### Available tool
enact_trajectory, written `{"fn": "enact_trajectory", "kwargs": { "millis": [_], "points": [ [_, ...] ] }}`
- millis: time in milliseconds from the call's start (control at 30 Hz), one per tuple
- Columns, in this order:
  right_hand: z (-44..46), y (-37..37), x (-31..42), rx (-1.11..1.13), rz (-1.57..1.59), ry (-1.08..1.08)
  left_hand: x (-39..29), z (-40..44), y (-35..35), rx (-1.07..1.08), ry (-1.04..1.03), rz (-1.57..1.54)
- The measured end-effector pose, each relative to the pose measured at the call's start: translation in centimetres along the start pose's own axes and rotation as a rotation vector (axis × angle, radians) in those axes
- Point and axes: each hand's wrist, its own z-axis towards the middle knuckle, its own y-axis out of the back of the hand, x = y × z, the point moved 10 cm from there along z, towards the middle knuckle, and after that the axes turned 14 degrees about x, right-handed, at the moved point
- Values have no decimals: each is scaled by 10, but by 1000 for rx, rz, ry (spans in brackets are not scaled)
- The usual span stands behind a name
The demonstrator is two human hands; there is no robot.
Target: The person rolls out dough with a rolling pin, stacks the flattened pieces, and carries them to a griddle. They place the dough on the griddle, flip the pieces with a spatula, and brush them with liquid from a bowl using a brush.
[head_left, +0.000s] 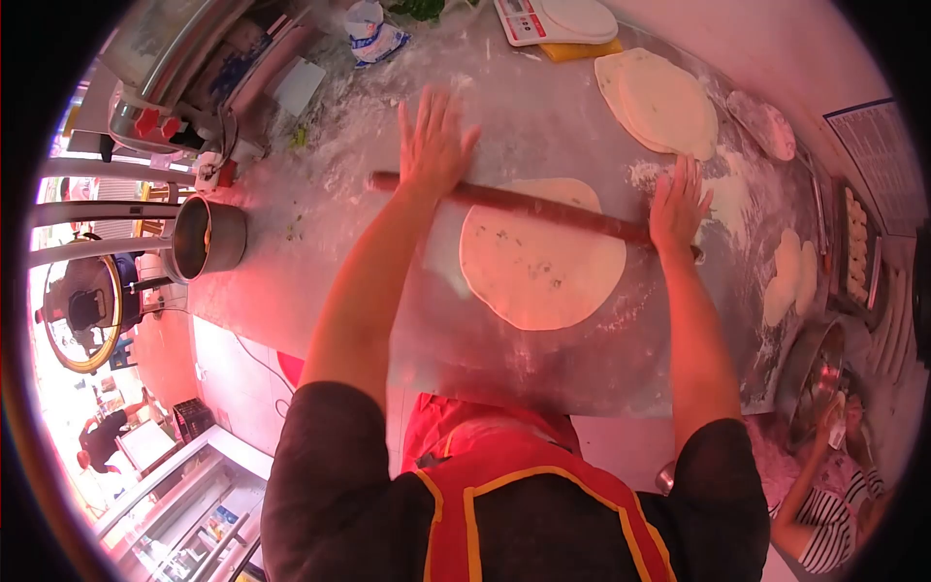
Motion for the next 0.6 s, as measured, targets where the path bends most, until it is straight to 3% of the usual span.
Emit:
{"fn": "enact_trajectory", "kwargs": {
  "millis": [100, 200, 267, 367, 400, 500, 600],
  "points": [
    [-10, -5, 10, 27, 96, 132, 0, 1, 2, -4, -11, -5],
    [-149, -11, 26, 257, 103, 208, -6, -151, -1, 216, -18, -216],
    [-230, 13, 39, 252, 213, 260, -15, -231, 15, 247, -18, -363],
    [-220, 10, 26, 316, 247, 244, -4, -218, 6, 209, -79, -213],
    [-189, 19, 19, 201, 365, 200, 0, -187, 7, 204, -48, -177],
    [-154, 12, 32, 199, 65, 168, -1, -145, 22, 137, 31, -122],
    [-220, 5, 29, 298, 135, 187, -7, -217, 24, 223, 18, -179]
  ]
}}
